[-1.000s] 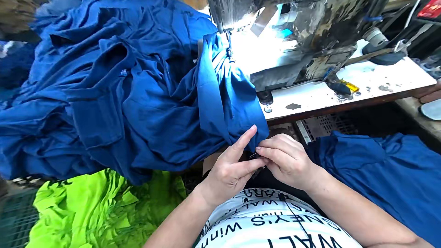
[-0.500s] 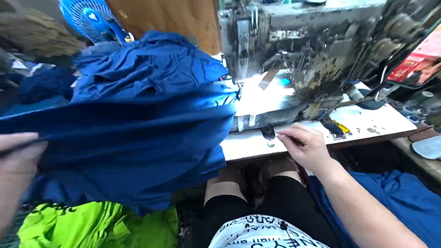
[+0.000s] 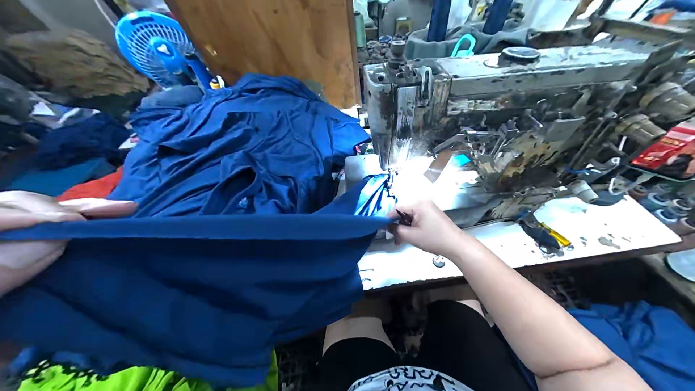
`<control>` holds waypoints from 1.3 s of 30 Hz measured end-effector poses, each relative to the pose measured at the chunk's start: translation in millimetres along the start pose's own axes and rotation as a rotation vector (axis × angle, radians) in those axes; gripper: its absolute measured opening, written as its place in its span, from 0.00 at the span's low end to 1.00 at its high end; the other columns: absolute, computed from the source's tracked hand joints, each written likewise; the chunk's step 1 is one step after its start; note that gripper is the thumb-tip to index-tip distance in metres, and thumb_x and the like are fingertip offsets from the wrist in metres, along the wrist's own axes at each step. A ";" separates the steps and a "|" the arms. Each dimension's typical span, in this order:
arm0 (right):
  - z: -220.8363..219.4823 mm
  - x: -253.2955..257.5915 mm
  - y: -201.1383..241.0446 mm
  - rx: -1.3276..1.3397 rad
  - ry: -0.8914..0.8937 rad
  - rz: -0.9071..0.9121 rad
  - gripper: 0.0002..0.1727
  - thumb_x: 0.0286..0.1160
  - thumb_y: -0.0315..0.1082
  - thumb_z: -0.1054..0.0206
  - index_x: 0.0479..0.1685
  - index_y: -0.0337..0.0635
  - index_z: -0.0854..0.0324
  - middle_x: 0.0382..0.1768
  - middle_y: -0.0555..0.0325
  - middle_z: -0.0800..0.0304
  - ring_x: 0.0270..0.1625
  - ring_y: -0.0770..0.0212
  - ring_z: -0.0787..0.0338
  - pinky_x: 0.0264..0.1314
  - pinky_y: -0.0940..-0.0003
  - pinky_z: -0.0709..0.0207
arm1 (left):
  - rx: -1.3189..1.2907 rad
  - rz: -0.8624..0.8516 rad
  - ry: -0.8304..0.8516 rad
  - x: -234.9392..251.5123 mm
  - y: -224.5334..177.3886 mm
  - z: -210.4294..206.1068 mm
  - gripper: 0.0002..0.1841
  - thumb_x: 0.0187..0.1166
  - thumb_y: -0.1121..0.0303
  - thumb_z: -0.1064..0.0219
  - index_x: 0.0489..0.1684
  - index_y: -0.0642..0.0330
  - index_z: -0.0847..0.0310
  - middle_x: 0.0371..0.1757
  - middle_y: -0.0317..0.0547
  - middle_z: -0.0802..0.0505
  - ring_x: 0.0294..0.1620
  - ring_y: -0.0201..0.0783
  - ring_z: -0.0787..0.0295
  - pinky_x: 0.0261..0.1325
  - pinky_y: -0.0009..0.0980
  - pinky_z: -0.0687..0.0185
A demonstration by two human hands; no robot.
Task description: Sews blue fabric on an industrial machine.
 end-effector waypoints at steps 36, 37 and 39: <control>-25.6 -20.4 -38.2 0.211 -0.127 0.179 0.12 0.81 0.38 0.31 0.39 0.37 0.08 0.33 0.61 0.08 0.31 0.78 0.14 0.36 0.81 0.17 | 0.286 -0.036 0.596 87.6 3.1 -183.3 0.03 0.66 0.65 0.32 0.27 0.46 0.13 0.28 0.22 0.11 0.32 0.16 0.16 0.37 0.19 0.18; -25.1 -19.6 -38.2 0.233 -0.121 0.165 0.12 0.81 0.38 0.31 0.39 0.37 0.09 0.33 0.61 0.09 0.30 0.79 0.14 0.35 0.82 0.16 | 0.180 -0.005 0.614 85.8 0.4 -189.8 0.03 0.67 0.68 0.32 0.27 0.49 0.12 0.28 0.22 0.12 0.30 0.12 0.18 0.35 0.13 0.21; -24.4 -18.5 -38.3 0.281 -0.110 0.142 0.12 0.81 0.37 0.31 0.40 0.37 0.09 0.33 0.62 0.08 0.29 0.79 0.13 0.34 0.82 0.15 | 0.059 -0.062 0.648 85.6 -6.8 -199.4 0.06 0.70 0.71 0.34 0.29 0.53 0.10 0.29 0.24 0.13 0.32 0.11 0.21 0.36 0.09 0.25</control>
Point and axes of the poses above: each hand's wrist, its own x-axis towards the middle knuckle, its own z-axis out of the back of the hand, y = z × x, the point moved 1 cm from there along x, towards the middle knuckle
